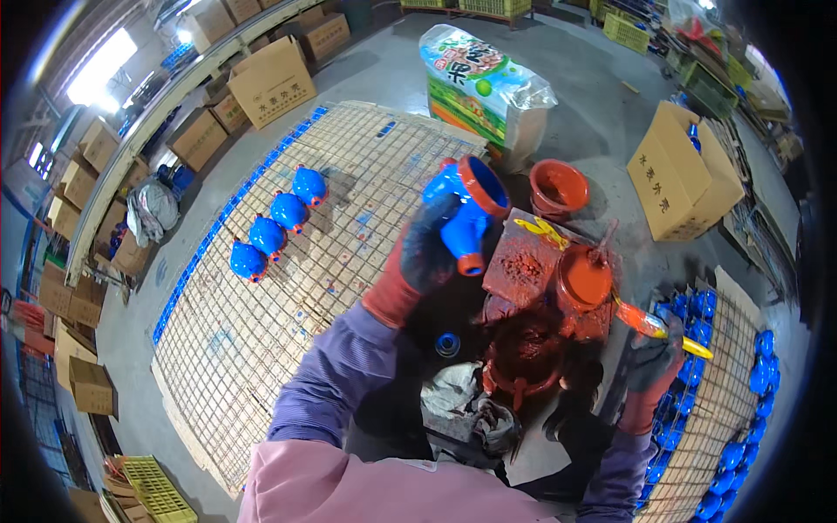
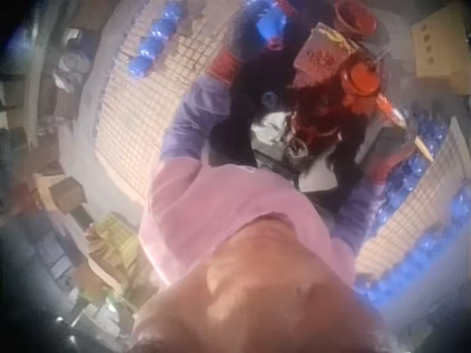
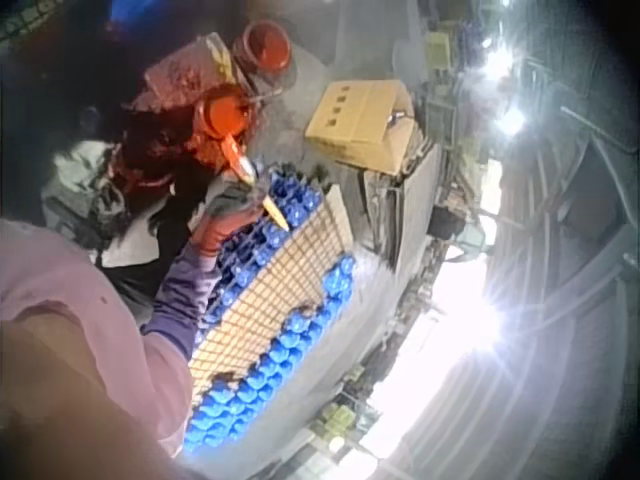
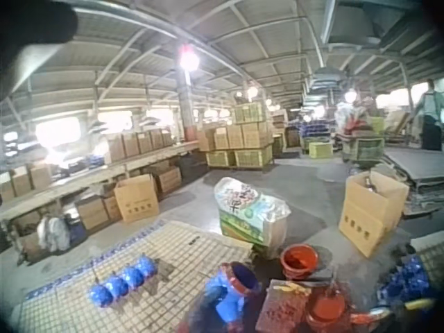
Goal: The person paints water meter housings with red paint using a brush.
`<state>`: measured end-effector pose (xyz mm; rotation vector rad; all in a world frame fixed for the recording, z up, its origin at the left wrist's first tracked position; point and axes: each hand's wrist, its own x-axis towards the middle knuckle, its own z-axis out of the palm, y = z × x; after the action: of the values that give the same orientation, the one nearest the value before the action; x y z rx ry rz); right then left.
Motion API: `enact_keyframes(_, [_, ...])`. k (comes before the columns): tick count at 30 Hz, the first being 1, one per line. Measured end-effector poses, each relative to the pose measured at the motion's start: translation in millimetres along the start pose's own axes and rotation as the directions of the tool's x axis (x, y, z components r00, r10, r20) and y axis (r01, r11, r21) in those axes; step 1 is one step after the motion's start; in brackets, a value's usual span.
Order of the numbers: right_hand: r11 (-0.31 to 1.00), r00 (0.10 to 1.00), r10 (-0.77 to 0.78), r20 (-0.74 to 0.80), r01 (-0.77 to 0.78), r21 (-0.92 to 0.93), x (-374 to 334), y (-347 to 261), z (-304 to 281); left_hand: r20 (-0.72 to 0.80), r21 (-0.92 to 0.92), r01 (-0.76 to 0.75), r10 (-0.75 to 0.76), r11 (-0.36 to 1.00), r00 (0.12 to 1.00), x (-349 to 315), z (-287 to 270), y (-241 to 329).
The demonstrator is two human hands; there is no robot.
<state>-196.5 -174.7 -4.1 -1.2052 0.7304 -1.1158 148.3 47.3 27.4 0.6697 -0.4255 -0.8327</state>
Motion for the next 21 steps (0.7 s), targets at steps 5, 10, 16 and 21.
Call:
enact_keyframes(5, [0.747, 0.940, -0.319, 0.125, 0.330, -0.577, 0.2, 8.4, 12.6, -0.018, 0.835, -0.094, 0.196, 0.543, 0.980, 29.7, -99.7, 77.3])
enact_keyframes(10, [0.862, 0.999, -0.048, -0.022, 0.030, -0.506, 5.9, 12.5, 28.7, -0.294, 0.898, 0.104, 0.406, 0.429, 0.865, 99.6, -202.3, 117.4])
enact_keyframes(16, [0.844, 0.998, -0.035, -0.056, 0.000, -0.537, 14.2, 37.7, 39.4, -0.191, 0.793, 0.415, 0.465, -0.446, 0.865, 162.7, -287.1, 153.6])
enact_keyframes(21, [0.825, 0.996, -0.018, -0.090, -0.036, -0.563, 13.1, 52.1, 43.3, -0.201, 0.645, 0.518, 0.530, -0.562, 0.824, 178.1, -371.2, 165.3])
